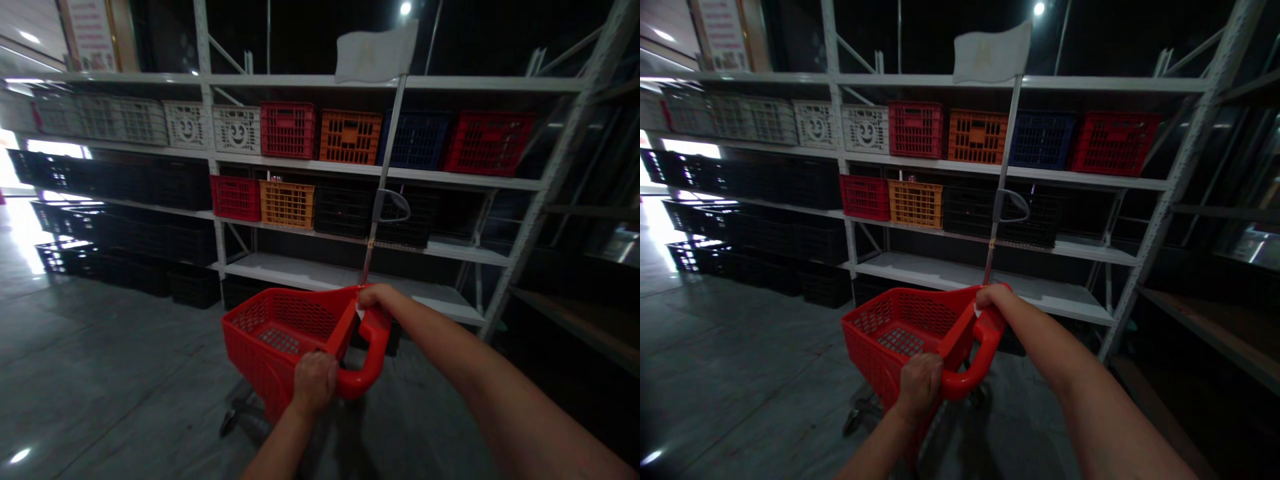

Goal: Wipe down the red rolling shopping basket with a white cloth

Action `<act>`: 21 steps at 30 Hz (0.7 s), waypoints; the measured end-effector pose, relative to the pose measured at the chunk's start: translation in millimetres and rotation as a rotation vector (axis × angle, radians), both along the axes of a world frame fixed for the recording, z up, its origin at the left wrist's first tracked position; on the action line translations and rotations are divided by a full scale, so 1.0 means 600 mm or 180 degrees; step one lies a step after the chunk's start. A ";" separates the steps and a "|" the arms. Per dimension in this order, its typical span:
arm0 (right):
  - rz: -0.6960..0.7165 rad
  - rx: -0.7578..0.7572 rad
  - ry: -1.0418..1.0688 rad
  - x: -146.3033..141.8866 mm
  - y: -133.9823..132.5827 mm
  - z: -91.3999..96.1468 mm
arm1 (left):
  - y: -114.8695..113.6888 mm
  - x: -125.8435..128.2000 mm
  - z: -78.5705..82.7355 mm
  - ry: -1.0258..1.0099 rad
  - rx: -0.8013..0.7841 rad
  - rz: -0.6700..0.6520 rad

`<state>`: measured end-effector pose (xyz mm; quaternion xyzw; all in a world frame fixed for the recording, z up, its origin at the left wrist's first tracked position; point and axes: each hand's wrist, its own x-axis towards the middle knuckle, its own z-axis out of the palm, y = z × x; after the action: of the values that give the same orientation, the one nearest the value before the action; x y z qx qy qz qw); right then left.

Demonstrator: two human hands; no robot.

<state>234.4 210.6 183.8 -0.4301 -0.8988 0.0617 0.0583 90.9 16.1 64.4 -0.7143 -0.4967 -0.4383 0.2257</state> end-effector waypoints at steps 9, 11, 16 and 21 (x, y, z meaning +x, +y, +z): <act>0.0984 -0.0300 -0.0743 0.008 -0.093 0.009 | -0.001 -0.021 0.001 -0.0057 -0.0174 -0.0093; 0.1183 -0.0281 -0.0719 0.011 -0.118 0.007 | 0.001 -0.024 0.002 -0.0012 -0.0226 -0.0145; 0.1880 -0.0001 -0.0361 0.046 -0.165 -0.001 | 0.012 -0.034 -0.001 0.0179 -0.0075 -0.0229; 0.2400 0.0728 0.0483 0.108 -0.169 -0.022 | 0.017 -0.043 -0.003 0.0283 -0.0010 -0.0278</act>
<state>299.5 109.5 170.6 -0.0552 -0.9878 0.0100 0.1452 65.1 26.3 62.6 -0.7545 -0.4552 -0.4148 0.2270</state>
